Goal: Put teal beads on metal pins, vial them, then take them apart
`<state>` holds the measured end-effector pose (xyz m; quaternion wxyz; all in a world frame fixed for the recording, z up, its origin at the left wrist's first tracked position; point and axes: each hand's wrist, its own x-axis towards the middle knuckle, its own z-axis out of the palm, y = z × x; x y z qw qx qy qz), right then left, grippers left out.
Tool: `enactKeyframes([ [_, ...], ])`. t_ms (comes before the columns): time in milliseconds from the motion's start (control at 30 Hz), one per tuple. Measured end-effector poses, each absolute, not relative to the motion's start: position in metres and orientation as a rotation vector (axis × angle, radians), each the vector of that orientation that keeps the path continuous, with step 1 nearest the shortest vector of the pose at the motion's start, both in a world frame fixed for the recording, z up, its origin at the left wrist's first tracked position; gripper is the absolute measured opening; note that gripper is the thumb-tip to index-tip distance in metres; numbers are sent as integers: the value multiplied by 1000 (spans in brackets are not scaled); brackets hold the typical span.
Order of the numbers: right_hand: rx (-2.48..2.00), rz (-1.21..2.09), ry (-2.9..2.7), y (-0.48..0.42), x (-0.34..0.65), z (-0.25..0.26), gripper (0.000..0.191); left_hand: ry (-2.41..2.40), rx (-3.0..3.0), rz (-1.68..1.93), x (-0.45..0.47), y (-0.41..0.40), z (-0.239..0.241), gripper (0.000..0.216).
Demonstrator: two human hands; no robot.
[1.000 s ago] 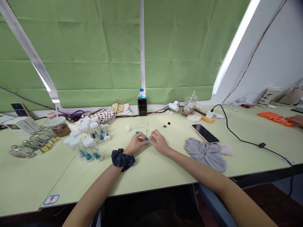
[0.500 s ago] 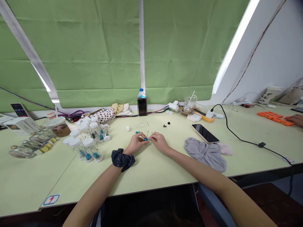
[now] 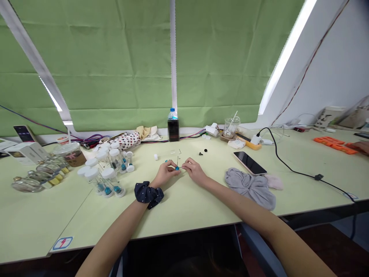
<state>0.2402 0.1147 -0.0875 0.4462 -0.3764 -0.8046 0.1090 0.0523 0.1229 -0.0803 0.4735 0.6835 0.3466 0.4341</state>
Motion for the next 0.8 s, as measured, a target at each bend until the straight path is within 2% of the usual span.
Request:
enactKeyframes([
  [200,-1055,219,-2038,114,241,-87,21,837,1696,1072,52,125,-81,31],
  [500,-1042,478,-2000,117,238,-88,18,837,1753,1051,50,128,-86,29],
  [800,-1065,389,-1914,118,237,-89,15,881,1603,1126,45,138,-87,35],
])
